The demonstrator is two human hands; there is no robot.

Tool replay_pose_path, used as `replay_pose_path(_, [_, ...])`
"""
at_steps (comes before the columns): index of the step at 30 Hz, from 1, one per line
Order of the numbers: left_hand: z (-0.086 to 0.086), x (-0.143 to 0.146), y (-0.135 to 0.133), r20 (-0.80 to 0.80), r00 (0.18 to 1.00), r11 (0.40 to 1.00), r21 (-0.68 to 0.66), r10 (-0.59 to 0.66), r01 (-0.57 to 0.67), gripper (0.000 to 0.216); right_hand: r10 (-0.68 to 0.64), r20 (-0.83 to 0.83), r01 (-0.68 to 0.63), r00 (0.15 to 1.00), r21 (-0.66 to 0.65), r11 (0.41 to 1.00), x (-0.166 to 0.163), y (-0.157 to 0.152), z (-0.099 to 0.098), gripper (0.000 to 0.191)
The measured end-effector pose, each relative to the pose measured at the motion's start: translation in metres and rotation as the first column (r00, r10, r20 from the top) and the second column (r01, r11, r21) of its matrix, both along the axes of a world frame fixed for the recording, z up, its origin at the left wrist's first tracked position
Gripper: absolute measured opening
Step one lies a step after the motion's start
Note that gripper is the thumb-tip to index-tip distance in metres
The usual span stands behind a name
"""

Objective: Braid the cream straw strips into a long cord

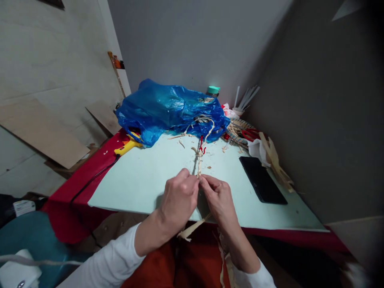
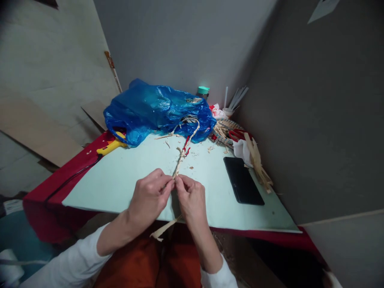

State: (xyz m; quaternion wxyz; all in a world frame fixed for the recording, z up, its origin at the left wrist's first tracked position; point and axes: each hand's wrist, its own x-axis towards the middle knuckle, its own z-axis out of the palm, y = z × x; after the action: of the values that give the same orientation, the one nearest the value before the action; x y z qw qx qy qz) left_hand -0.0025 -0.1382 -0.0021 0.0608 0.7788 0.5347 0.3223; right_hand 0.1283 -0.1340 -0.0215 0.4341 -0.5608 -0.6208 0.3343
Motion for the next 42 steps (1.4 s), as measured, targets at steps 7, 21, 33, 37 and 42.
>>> replay_pose_path(7, [-0.017, 0.027, -0.022, -0.354, 0.935, 0.989, 0.140, -0.002, 0.055, 0.038, 0.105, -0.314, -0.149, 0.944, -0.122, 0.981, 0.010, 0.001, 0.001, 0.033])
replay_pose_path(21, [-0.001, -0.006, 0.043, 0.805, 0.592, 0.626, -0.440, -0.043, 0.644, 0.017, 0.165, -0.365, -0.203, 0.916, -0.068, 0.977, 0.013, 0.005, -0.006, 0.034])
replay_pose_path(33, [-0.009, -0.004, 0.039, 0.854, 0.489, 0.490, -0.507, 0.177, 0.709, 0.015, 0.210, -0.083, -0.214, 0.974, -0.041, 0.976, 0.016, 0.002, -0.004, 0.023])
replay_pose_path(37, [-0.006, -0.001, 0.032, 0.791, 0.578, 0.571, -0.573, 0.199, 0.588, 0.013, 0.168, 0.276, -0.152, 0.946, -0.079, 0.985, 0.014, -0.003, 0.010, 0.014])
replay_pose_path(42, [-0.010, 0.003, 0.029, 0.766, 0.613, 0.696, -0.548, 0.194, 0.465, 0.012, 0.091, 0.860, 0.029, 0.503, -0.123, 0.992, -0.002, -0.007, 0.042, 0.013])
